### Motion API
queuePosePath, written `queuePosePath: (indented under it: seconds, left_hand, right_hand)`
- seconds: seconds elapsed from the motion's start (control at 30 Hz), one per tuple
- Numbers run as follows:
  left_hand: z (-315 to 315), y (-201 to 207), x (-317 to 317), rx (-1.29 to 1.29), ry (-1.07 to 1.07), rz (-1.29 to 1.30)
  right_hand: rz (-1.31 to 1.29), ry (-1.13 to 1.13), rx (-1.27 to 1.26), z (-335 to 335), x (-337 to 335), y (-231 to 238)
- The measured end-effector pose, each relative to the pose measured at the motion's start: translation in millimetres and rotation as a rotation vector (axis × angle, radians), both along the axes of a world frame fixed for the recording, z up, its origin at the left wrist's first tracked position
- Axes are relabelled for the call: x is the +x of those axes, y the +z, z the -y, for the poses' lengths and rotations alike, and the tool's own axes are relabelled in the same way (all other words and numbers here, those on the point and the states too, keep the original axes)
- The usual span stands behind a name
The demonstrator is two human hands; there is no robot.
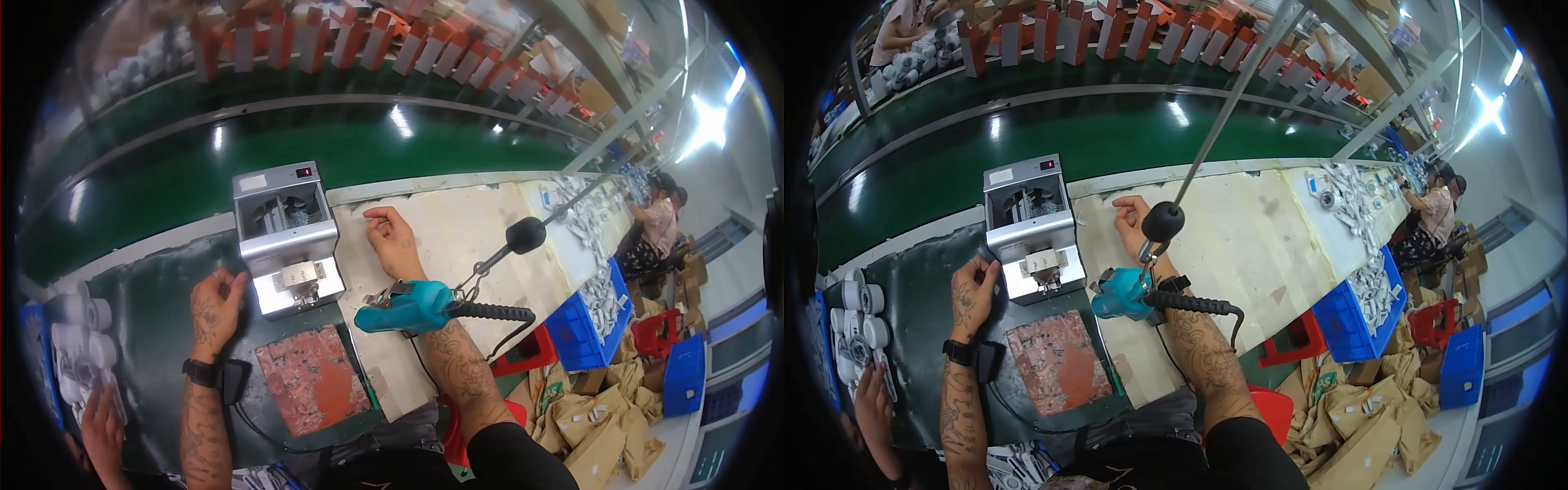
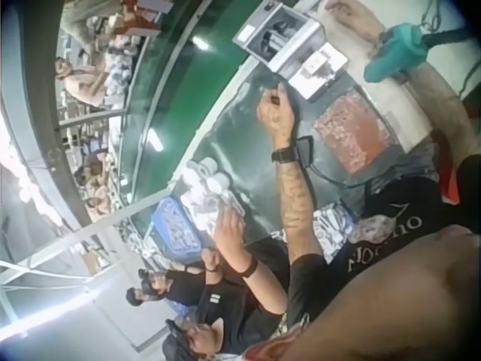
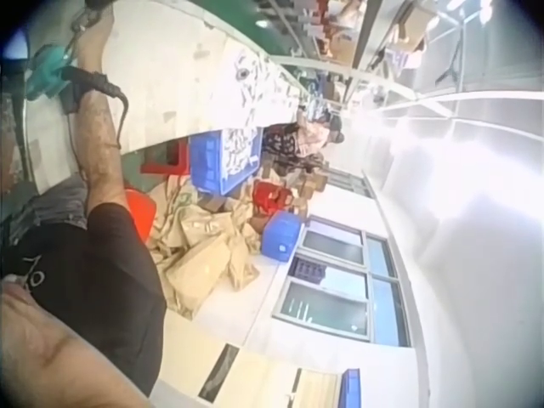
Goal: The person picks up a handheld fan, places it into a screw-feeding machine, and drives a screw into the handle using a power screwdriver. They then set the fan aside and pick up a small white label to apply to the machine.
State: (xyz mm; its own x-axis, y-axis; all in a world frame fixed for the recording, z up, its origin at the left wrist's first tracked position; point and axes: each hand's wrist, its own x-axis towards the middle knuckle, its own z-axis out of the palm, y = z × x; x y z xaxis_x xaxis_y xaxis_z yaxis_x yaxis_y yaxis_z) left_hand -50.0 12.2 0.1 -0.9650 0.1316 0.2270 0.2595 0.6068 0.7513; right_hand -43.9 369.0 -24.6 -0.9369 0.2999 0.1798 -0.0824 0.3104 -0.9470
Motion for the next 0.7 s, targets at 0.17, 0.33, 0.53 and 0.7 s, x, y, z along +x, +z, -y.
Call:
queuePosePath:
  seconds: [0.17, 0.33, 0.53, 0.7]
  left_hand:
    - [0.9, 1.2, -1.0, -0.023, 0.018, 0.054]
    - [2.5, -0.7, -1.5, -0.024, 0.021, 0.071]
    - [4.1, -3.2, -1.3, -0.017, 0.014, -0.008]
    - [1.8, -5.6, -1.8, 0.004, 0.014, 0.006]
  right_hand:
    - [0.008, -0.005, 0.017, -1.4, 1.3, 1.3]
    - [0.006, 0.013, 0.013, -0.6, 1.1, 2.1]
    - [0.003, 0.019, 0.018, 0.6, 0.0, 3.6]
    - [-0.009, 0.026, -0.006, -1.8, 1.1, -1.7]
